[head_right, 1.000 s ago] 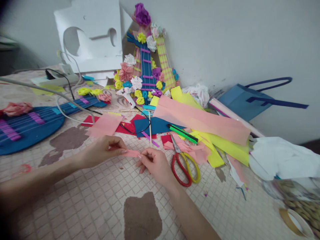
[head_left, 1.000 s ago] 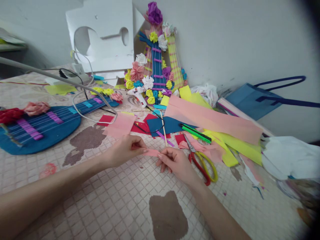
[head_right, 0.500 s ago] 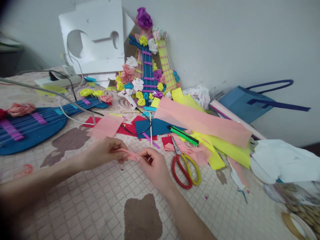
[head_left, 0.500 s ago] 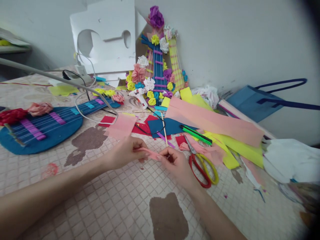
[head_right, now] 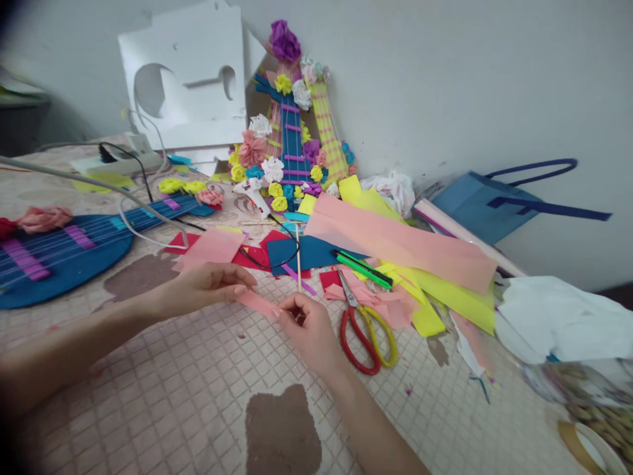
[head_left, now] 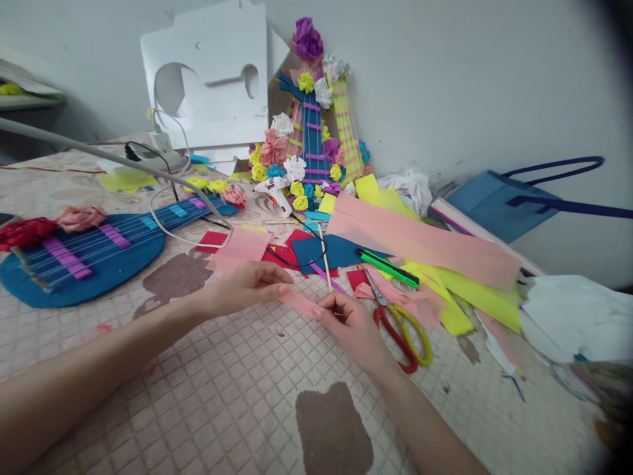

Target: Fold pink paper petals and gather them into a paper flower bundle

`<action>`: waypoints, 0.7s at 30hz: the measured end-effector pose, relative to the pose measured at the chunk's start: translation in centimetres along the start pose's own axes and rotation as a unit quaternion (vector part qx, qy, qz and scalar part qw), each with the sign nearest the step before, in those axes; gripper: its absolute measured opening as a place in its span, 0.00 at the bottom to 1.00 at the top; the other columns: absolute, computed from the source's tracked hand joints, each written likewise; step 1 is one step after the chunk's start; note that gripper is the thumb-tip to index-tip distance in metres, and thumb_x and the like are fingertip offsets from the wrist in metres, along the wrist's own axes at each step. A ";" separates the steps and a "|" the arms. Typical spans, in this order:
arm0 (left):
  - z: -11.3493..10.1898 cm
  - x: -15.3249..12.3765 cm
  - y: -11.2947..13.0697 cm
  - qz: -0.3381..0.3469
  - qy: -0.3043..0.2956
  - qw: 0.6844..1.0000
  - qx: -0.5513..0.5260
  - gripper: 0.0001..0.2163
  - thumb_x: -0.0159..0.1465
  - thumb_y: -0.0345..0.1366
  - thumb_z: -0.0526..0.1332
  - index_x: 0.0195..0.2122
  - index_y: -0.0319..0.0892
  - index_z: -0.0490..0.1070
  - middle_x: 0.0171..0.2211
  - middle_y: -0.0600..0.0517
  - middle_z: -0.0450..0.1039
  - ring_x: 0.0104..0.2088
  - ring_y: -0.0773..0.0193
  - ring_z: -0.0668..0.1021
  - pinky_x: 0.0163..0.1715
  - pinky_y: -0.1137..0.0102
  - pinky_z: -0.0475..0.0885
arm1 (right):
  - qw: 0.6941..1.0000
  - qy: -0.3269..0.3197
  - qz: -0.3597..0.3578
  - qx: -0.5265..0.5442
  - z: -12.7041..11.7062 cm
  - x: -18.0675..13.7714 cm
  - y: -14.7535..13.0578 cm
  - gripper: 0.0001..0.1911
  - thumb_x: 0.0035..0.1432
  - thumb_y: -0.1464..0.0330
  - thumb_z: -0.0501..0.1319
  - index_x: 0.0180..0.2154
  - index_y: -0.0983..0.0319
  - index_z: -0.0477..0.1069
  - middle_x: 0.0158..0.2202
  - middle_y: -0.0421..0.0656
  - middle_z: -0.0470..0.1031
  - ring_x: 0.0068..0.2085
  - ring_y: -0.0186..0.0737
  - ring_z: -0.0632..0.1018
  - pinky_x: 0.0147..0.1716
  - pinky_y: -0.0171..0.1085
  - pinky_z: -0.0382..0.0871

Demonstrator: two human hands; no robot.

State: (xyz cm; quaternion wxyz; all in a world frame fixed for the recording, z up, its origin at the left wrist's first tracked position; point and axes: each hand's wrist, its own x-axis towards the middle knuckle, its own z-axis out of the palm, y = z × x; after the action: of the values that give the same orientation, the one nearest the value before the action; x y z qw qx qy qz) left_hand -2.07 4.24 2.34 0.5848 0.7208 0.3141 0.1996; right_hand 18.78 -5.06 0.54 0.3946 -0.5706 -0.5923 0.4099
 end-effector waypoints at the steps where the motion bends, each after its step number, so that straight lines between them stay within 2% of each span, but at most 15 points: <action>1: 0.2 0.0 0.2 0.007 0.007 1.000 0.020 0.11 0.58 0.40 0.61 0.37 0.39 0.73 0.32 0.51 0.77 0.33 0.65 0.78 0.32 0.73 0.72 | 1.000 -0.004 -0.004 0.001 0.0 0.0 0.0 0.09 0.56 0.64 0.60 0.28 0.62 0.68 0.24 0.36 0.65 0.26 0.32 0.64 0.25 0.32 0.57; 6: 0.9 -0.1 0.8 -0.037 0.014 0.998 0.053 0.10 0.59 0.38 0.59 0.28 0.36 0.73 0.23 0.51 0.75 0.25 0.67 0.76 0.27 0.73 0.71 | 1.000 -0.008 -0.013 -0.004 0.0 0.1 0.0 0.08 0.57 0.64 0.59 0.30 0.63 0.70 0.25 0.38 0.67 0.27 0.33 0.66 0.26 0.33 0.58; 11: 1.2 -0.3 0.6 0.003 0.005 0.996 0.085 0.09 0.56 0.38 0.62 0.32 0.37 0.74 0.27 0.51 0.76 0.27 0.66 0.76 0.26 0.75 0.68 | 1.000 -0.006 -0.014 -0.007 0.0 -0.1 -0.2 0.07 0.56 0.66 0.59 0.29 0.62 0.69 0.25 0.37 0.67 0.27 0.33 0.66 0.26 0.33 0.58; 15: 0.8 -0.3 0.2 -0.037 -0.001 0.996 0.078 0.08 0.56 0.38 0.62 0.29 0.37 0.73 0.24 0.51 0.76 0.26 0.66 0.77 0.26 0.74 0.69 | 1.000 -0.004 -0.014 -0.012 -0.1 -0.1 -0.2 0.07 0.56 0.66 0.59 0.29 0.62 0.69 0.25 0.37 0.67 0.26 0.33 0.65 0.26 0.33 0.58; 18: 0.2 -0.1 -0.2 -0.034 -0.015 0.998 0.059 0.10 0.55 0.39 0.63 0.33 0.38 0.73 0.28 0.51 0.77 0.29 0.65 0.77 0.29 0.73 0.70 | 1.000 0.006 -0.021 -0.021 -0.3 -0.1 0.0 0.07 0.56 0.66 0.59 0.29 0.63 0.69 0.25 0.37 0.67 0.27 0.33 0.66 0.26 0.33 0.58; 21: 0.3 0.0 0.0 0.027 -0.009 0.994 0.103 0.14 0.54 0.40 0.64 0.41 0.39 0.72 0.35 0.50 0.77 0.34 0.64 0.77 0.31 0.74 0.70 | 0.999 0.003 -0.028 -0.024 -0.4 0.0 0.0 0.07 0.56 0.65 0.59 0.30 0.62 0.69 0.25 0.37 0.68 0.27 0.33 0.66 0.26 0.33 0.58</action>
State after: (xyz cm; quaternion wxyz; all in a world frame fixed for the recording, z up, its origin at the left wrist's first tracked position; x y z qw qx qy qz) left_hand -1.86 4.05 2.27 0.5047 0.7872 0.3079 0.1751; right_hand 19.12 -5.08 0.62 0.3935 -0.5642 -0.6169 0.3825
